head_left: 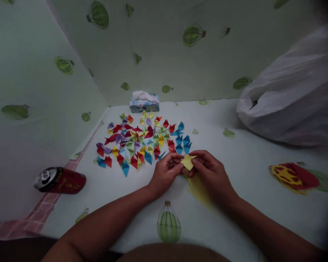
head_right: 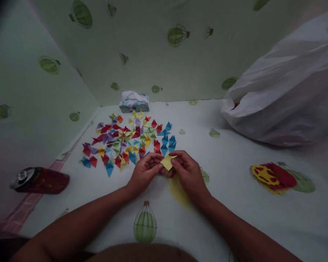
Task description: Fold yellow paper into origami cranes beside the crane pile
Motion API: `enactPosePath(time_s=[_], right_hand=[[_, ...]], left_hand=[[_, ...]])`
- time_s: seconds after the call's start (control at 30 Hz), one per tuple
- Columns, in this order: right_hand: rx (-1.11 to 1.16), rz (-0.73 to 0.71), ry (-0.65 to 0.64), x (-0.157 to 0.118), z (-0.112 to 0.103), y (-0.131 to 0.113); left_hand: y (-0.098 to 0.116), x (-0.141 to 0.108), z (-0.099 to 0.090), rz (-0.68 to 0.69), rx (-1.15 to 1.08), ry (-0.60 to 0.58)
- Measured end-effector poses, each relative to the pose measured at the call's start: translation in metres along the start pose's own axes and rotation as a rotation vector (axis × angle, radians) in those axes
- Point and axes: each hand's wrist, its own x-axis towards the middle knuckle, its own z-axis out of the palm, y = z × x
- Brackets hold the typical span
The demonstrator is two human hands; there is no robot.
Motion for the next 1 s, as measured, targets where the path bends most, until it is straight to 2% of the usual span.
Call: enactPosePath(time_s=[0.27, 0.57, 0.73, 0.83, 1.0], right_hand=[[-0.015, 0.008, 0.007, -0.0013, 0.0004, -0.0011], [-0.036, 0.043, -0.025, 0.0005, -0.0021, -0.0058], [-0.030, 0.066, -0.029, 0.0019, -0.0032, -0.0007], [-0.016, 0.055, -0.070, 0.0021, -0.0030, 0.0036], [0.030, 0.029, -0.194, 0.0028, 0.0007, -0.0011]], left_hand=[[-0.0017, 0.0008, -0.0008, -0.027, -0.008, 0.007], [-0.0033, 0.0031, -0.0035, -0.060, -0.014, -0.023], [-0.0022, 0.0036, -0.0035, -0.064, -0.047, -0.051], [-0.0003, 0.0040, -0.0040, -0.066, -0.036, -0.046], [0.0034, 0.0041, -0.0057, -0.075, 0.012, 0.049]])
